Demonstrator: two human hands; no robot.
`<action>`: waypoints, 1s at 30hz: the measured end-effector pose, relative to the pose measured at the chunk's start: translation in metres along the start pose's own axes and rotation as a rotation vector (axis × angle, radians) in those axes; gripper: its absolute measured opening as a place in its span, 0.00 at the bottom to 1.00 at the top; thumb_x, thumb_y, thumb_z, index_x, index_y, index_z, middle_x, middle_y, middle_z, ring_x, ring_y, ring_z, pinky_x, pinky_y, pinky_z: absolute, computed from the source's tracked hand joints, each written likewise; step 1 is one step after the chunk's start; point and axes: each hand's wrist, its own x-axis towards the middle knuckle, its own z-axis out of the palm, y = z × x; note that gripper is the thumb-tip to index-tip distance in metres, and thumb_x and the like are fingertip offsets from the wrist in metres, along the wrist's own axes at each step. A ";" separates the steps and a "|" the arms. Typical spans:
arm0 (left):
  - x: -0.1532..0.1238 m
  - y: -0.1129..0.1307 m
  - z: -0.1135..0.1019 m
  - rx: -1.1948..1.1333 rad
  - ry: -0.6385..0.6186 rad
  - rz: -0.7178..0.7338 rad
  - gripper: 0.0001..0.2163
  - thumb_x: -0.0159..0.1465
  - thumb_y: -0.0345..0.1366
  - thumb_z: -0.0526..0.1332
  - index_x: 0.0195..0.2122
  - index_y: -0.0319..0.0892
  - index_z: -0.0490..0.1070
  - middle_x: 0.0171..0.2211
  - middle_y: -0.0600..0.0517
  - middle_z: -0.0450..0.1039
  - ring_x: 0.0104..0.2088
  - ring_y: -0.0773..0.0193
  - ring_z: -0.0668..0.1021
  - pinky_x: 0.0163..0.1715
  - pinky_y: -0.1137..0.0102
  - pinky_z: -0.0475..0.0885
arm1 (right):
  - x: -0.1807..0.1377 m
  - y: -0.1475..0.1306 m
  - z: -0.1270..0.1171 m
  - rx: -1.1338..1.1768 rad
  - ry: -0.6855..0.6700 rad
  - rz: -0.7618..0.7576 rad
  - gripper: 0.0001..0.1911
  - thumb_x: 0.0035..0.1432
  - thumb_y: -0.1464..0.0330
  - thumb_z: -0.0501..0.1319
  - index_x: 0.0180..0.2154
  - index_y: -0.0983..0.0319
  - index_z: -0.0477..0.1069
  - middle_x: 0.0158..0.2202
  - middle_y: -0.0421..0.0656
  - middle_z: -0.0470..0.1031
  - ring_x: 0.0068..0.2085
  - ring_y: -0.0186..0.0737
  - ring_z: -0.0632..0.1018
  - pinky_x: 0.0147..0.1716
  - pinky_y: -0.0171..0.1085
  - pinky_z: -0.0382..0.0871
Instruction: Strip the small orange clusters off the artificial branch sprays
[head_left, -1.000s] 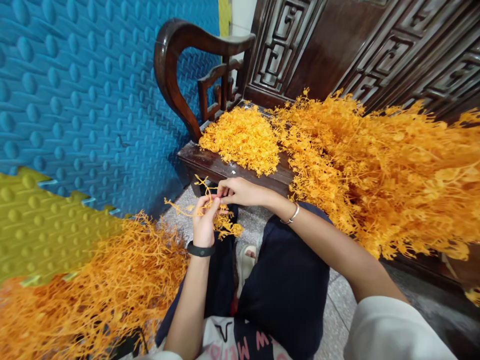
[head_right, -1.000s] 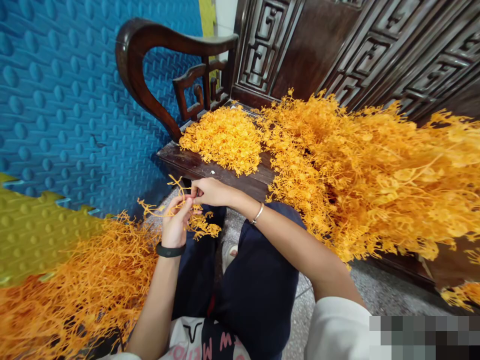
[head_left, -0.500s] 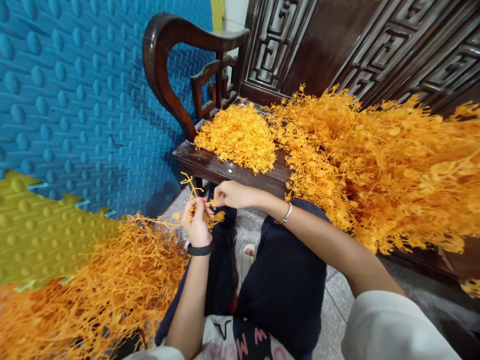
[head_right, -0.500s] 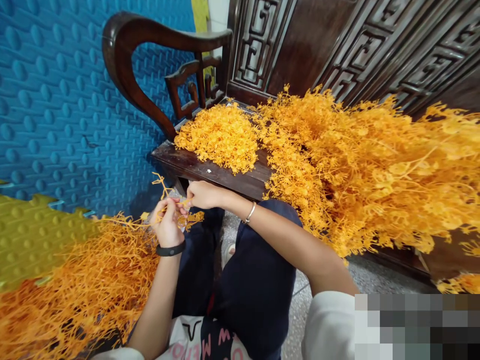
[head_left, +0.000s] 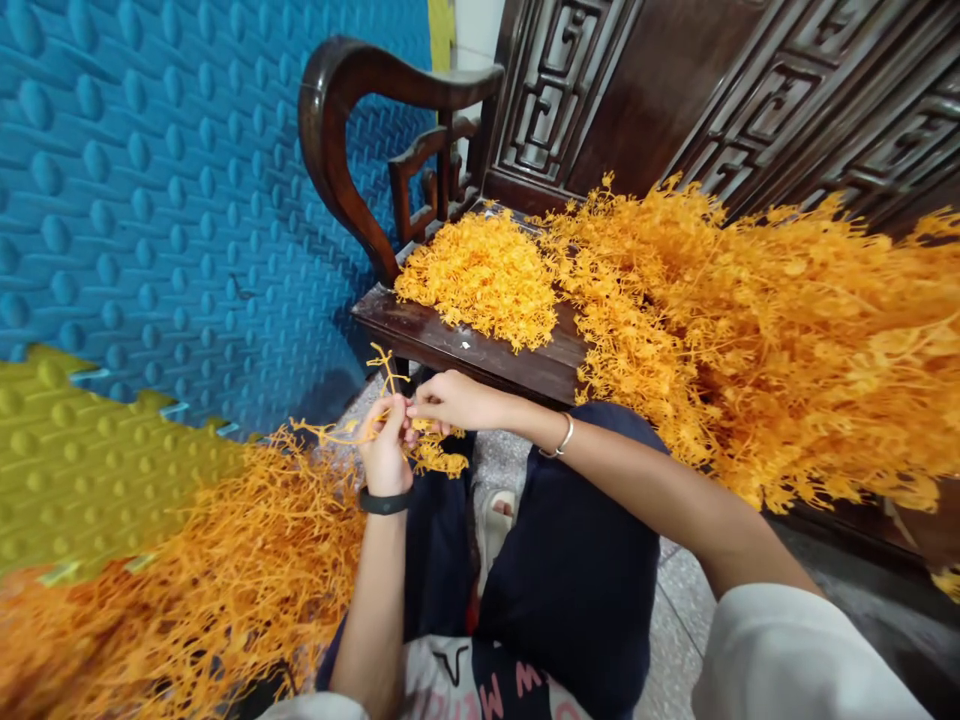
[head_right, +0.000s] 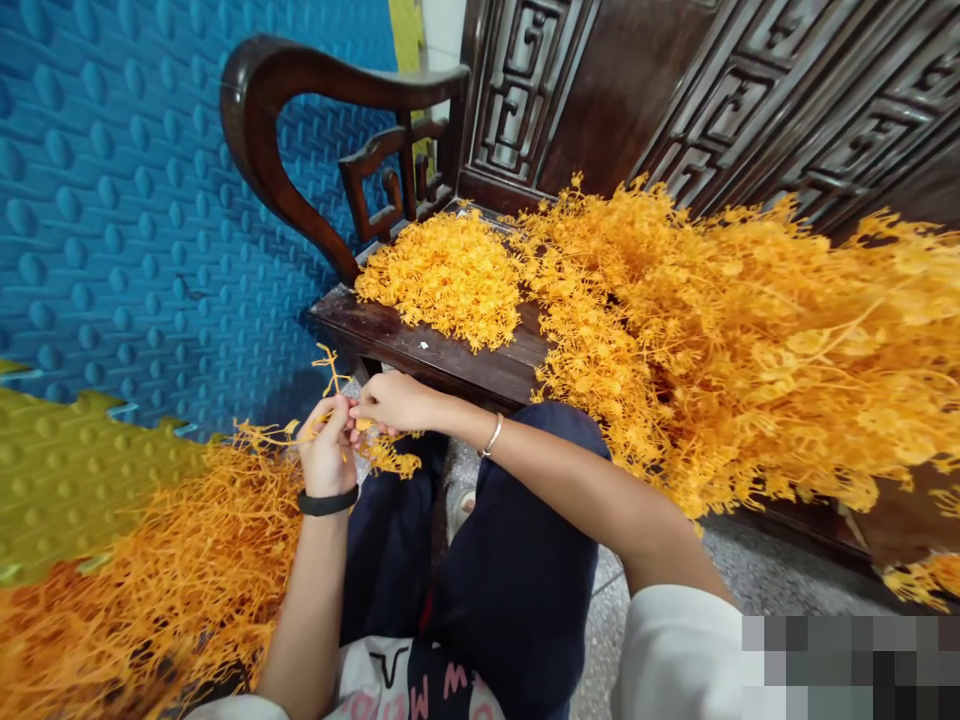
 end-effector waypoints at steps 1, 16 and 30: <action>0.000 0.000 0.000 -0.006 -0.010 -0.005 0.11 0.48 0.40 0.67 0.24 0.38 0.69 0.13 0.60 0.60 0.12 0.77 0.62 0.11 0.80 0.54 | 0.000 0.000 0.002 -0.003 -0.005 -0.001 0.15 0.59 0.67 0.51 0.24 0.68 0.66 0.21 0.41 0.69 0.20 0.26 0.70 0.23 0.27 0.61; 0.004 0.005 0.000 -0.234 0.222 -0.109 0.11 0.46 0.36 0.68 0.20 0.36 0.67 0.10 0.61 0.59 0.10 0.80 0.58 0.11 0.80 0.48 | -0.004 -0.020 0.008 -0.524 -0.102 -0.201 0.15 0.56 0.70 0.48 0.33 0.64 0.73 0.33 0.48 0.75 0.27 0.33 0.70 0.24 0.31 0.51; 0.010 -0.024 0.006 -0.358 0.295 -0.370 0.07 0.57 0.28 0.58 0.22 0.38 0.64 0.12 0.61 0.58 0.10 0.78 0.59 0.14 0.80 0.55 | -0.004 -0.023 0.013 -0.779 -0.166 -0.165 0.13 0.56 0.76 0.49 0.33 0.68 0.72 0.34 0.51 0.76 0.39 0.45 0.76 0.31 0.36 0.64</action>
